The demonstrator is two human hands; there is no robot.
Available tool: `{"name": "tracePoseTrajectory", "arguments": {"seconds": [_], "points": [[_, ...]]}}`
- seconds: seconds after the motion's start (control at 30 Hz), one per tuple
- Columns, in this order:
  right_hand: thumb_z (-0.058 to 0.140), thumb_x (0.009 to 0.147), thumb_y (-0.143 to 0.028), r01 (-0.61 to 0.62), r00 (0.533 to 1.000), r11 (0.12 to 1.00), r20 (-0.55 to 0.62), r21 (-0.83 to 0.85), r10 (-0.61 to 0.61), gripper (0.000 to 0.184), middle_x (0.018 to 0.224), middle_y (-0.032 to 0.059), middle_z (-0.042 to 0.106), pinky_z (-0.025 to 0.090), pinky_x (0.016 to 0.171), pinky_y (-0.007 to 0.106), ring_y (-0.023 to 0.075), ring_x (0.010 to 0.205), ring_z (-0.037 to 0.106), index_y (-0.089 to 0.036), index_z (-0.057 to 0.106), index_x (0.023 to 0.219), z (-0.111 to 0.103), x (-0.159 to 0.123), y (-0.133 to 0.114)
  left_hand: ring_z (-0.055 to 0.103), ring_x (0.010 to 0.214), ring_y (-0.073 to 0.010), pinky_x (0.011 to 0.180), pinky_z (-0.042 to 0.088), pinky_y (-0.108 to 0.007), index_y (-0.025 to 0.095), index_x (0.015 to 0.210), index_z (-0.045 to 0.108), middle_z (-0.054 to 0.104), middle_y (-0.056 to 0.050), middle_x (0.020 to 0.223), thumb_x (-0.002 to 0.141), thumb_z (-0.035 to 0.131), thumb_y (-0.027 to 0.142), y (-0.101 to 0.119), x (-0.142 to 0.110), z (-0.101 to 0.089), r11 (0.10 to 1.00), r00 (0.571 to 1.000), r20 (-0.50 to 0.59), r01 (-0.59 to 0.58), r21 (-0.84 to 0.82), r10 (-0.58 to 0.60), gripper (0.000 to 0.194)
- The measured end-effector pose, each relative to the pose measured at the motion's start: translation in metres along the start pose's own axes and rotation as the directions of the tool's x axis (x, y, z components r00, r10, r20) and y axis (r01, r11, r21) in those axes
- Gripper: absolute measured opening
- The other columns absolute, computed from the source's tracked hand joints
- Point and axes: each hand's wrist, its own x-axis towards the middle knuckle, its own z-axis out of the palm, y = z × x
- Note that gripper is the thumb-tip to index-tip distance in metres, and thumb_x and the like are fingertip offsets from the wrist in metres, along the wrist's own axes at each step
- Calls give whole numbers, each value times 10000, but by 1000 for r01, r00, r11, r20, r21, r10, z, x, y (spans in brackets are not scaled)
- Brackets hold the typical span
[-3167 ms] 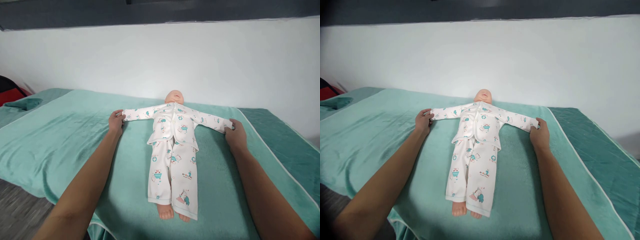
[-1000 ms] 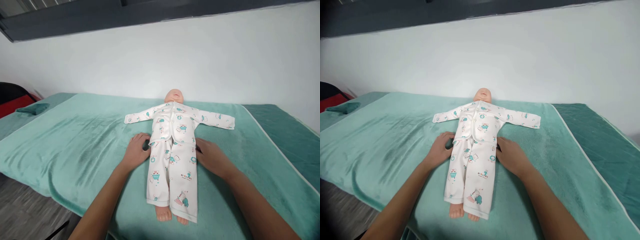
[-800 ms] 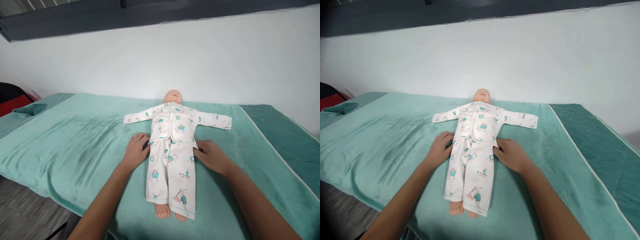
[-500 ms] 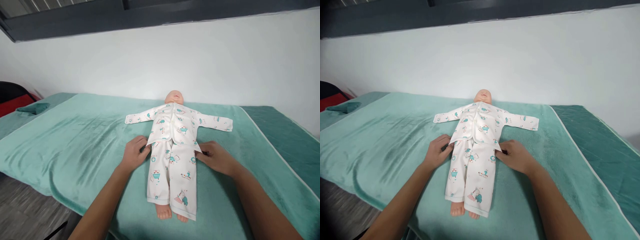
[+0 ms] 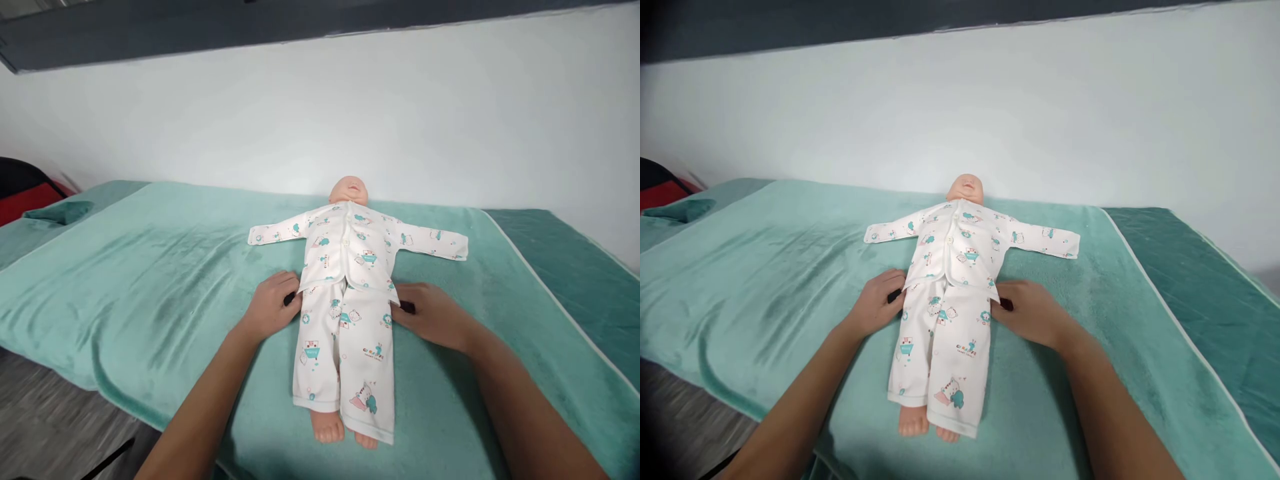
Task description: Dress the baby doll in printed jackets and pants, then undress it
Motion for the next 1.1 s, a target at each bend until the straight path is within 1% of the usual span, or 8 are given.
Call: {"name": "tracePoseTrajectory", "arguments": {"seconds": [0.1, 0.17, 0.23, 0.37, 0.63, 0.83, 1.03, 1.1], "points": [[550, 906, -277, 145, 971, 980, -208, 134, -115, 124, 805, 4, 574, 420, 654, 293, 156, 701, 506, -222, 520, 799, -5, -2, -4, 440, 696, -160, 659, 355, -307, 207, 660, 367, 462, -3, 683, 920, 432, 192, 0, 0, 0, 1000, 1000, -3, 12, -4, -12, 268], [577, 894, -226, 250, 900, 959, -398, 134, -179, 47, 945, 34, 597, 473, 734, 318, 177, 811, 548, -229, 550, 932, -3, -2, -7, 448, 695, -159, 655, 361, -305, 209, 679, 395, 479, -2, 697, 935, 436, 228, 0, -1, -1, 999, 999, -18, 36, -12, -36, 261], [585, 893, -180, 304, 808, 952, -538, 32, -240, 181, 1072, 69, 594, 488, 834, 360, 210, 962, 572, -233, 568, 1064, 3, 0, -10, 481, 712, -155, 664, 382, -298, 211, 763, 477, 532, -3, 754, 939, 457, 252, 1, -2, -1, 997, 997, -41, 66, -30, -68, 181], [601, 909, -159, 294, 718, 942, -612, -165, -331, 206, 1059, 85, 617, 470, 888, 411, 241, 1022, 569, -227, 615, 1103, 19, 8, -18, 536, 734, -141, 697, 425, -280, 221, 949, 548, 596, 2, 848, 937, 470, 229, 3, -6, -1, 997, 991, -115, 64, -37, -68, 78], [568, 945, -179, 304, 657, 948, -700, -94, -280, 110, 897, 72, 654, 495, 773, 386, 210, 861, 602, -216, 670, 960, 31, 15, -36, 568, 691, -127, 665, 455, -270, 214, 1092, 547, 646, -15, 878, 940, 480, 203, 5, -7, 7, 999, 965, -261, -13, 41, 23, 167], [625, 930, -195, 387, 717, 921, -611, -51, -335, 75, 859, 48, 662, 493, 767, 353, 181, 810, 602, -218, 682, 886, 28, 14, -38, 577, 717, -134, 651, 455, -261, 214, 1045, 567, 665, -40, 890, 927, 505, 129, 3, -7, 7, 982, 930, -314, -182, 51, 189, 158], [644, 927, -224, 410, 733, 912, -602, 17, -318, 107, 832, 47, 640, 486, 736, 343, 171, 786, 591, -210, 667, 823, 25, 13, -37, 513, 629, -130, 607, 412, -266, 209, 919, 557, 590, -2, 728, 941, 521, 214, 6, -8, 3, 986, 955, -270, -147, -74, 123, 43], [628, 935, -219, 412, 732, 911, -602, 16, -321, 123, 816, 47, 636, 480, 727, 345, 169, 772, 582, -208, 662, 817, 25, 12, -39, 496, 611, -127, 607, 399, -271, 210, 854, 525, 575, 5, 705, 953, 514, 261, 5, -8, 4, 989, 962, -264, -99, -111, 67, 113]]}}
